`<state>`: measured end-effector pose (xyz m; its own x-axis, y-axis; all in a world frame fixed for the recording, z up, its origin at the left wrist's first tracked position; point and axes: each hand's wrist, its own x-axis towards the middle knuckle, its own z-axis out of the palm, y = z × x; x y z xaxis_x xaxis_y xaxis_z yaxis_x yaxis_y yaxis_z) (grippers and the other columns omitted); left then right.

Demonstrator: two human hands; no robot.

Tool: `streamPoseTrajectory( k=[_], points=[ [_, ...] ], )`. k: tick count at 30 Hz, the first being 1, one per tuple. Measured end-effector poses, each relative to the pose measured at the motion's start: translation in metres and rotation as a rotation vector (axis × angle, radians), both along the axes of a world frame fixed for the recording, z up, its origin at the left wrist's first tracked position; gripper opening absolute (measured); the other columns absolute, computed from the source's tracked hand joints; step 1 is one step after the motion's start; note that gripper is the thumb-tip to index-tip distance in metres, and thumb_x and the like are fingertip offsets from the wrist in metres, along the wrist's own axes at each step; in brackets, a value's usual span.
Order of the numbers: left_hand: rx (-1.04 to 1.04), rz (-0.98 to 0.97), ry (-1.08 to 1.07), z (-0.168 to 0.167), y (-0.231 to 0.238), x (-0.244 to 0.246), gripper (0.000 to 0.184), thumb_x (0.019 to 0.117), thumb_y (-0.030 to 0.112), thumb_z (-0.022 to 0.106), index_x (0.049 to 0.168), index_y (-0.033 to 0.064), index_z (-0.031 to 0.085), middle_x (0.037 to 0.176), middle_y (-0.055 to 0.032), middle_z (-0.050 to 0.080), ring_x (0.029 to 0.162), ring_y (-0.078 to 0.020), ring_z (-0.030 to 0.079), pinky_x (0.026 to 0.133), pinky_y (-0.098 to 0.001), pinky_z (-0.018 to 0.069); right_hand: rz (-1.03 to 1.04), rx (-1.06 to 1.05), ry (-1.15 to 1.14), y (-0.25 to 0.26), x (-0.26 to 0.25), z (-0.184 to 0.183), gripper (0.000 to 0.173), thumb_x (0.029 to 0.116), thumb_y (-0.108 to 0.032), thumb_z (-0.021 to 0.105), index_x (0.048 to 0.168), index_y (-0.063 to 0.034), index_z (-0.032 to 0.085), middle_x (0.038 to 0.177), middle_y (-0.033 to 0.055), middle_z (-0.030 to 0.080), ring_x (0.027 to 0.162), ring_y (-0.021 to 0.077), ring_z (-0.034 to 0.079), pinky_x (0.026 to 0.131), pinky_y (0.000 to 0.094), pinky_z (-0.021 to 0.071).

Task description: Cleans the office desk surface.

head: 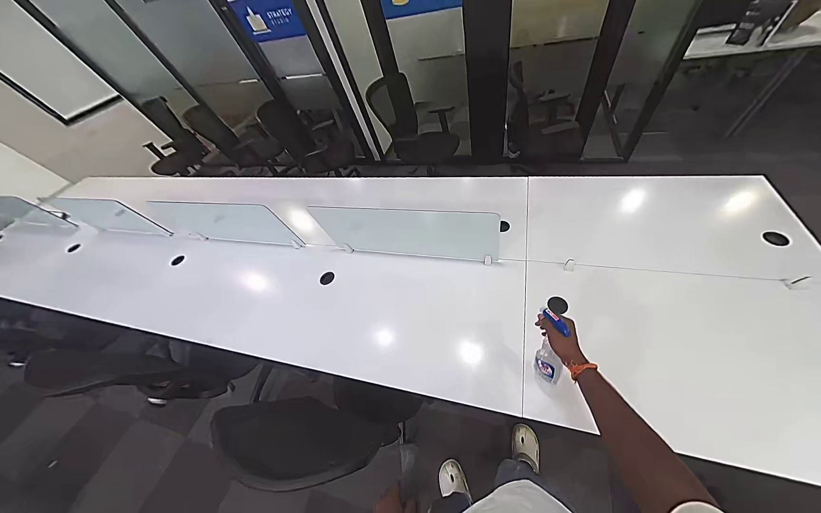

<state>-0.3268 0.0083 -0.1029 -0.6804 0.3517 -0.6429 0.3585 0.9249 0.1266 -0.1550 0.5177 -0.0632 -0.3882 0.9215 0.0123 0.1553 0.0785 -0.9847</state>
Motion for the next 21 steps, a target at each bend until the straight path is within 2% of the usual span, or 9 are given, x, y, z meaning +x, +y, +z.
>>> streamPoseTrajectory(
  k=[2,6,10,14,16,18,21],
  points=[
    [0.019,-0.012,0.010,0.009,0.025,0.011,0.049,0.0942,0.042,0.061,0.129,0.0084,0.065,0.114,-0.0190,0.073,0.110,-0.0372,0.070,0.092,-0.0598,0.0546,0.020,0.090,-0.069,0.031,0.004,-0.006,0.027,0.0972,-0.028,0.061,0.091,-0.0038,0.071,0.081,0.0040,0.070,0.074,0.0100,0.067,0.070,0.0301,0.0564],
    [0.045,0.019,0.065,0.019,0.071,0.019,0.048,0.0931,0.044,0.060,0.130,0.0133,0.065,0.109,-0.0149,0.075,0.104,-0.0348,0.072,0.088,-0.0593,0.0560,0.055,0.190,-0.249,0.075,0.007,-0.012,0.039,0.0955,-0.042,0.062,0.083,-0.0058,0.071,0.076,0.0058,0.068,0.075,0.0163,0.065,0.077,0.0417,0.0531],
    [0.083,0.052,0.099,0.023,0.105,0.025,0.045,0.0930,0.042,0.061,0.127,0.0131,0.066,0.110,-0.0144,0.074,0.105,-0.0333,0.072,0.088,-0.0574,0.0566,0.070,0.097,-0.136,0.090,0.022,-0.007,0.034,0.0967,-0.035,0.062,0.088,-0.0041,0.071,0.076,0.0036,0.067,0.071,0.0122,0.065,0.071,0.0349,0.0559],
    [0.112,0.101,0.089,0.027,0.118,0.038,0.045,0.0923,0.042,0.064,0.125,0.0109,0.066,0.108,-0.0168,0.074,0.102,-0.0355,0.072,0.087,-0.0586,0.0563,0.357,0.058,-0.134,0.069,0.054,0.001,0.028,0.0973,-0.030,0.061,0.088,-0.0053,0.069,0.074,-0.0008,0.066,0.070,0.0060,0.063,0.070,0.0276,0.0539],
    [0.166,0.116,0.091,0.029,0.127,0.042,0.045,0.0917,0.040,0.066,0.124,0.0090,0.067,0.108,-0.0184,0.073,0.103,-0.0368,0.071,0.088,-0.0593,0.0558,0.497,0.044,-0.104,0.056,0.069,0.002,0.024,0.0965,-0.029,0.063,0.085,-0.0080,0.066,0.072,-0.0039,0.062,0.066,0.0034,0.059,0.065,0.0247,0.0507],
    [0.223,0.119,0.098,0.028,0.130,0.047,0.044,0.0925,0.038,0.065,0.124,0.0068,0.068,0.106,-0.0191,0.073,0.102,-0.0371,0.071,0.089,-0.0591,0.0553,0.565,0.023,-0.102,0.040,0.086,-0.003,0.026,0.0965,-0.031,0.064,0.082,-0.0087,0.065,0.068,-0.0039,0.058,0.062,0.0045,0.055,0.060,0.0252,0.0468],
    [0.251,0.130,0.095,0.027,0.137,0.051,0.044,0.0932,0.038,0.065,0.124,0.0071,0.067,0.103,-0.0184,0.074,0.098,-0.0364,0.072,0.087,-0.0593,0.0558,0.600,-0.012,-0.159,0.021,0.111,-0.012,0.029,0.0963,-0.034,0.064,0.082,-0.0085,0.065,0.067,-0.0025,0.058,0.061,0.0058,0.054,0.059,0.0271,0.0465]
  ],
)
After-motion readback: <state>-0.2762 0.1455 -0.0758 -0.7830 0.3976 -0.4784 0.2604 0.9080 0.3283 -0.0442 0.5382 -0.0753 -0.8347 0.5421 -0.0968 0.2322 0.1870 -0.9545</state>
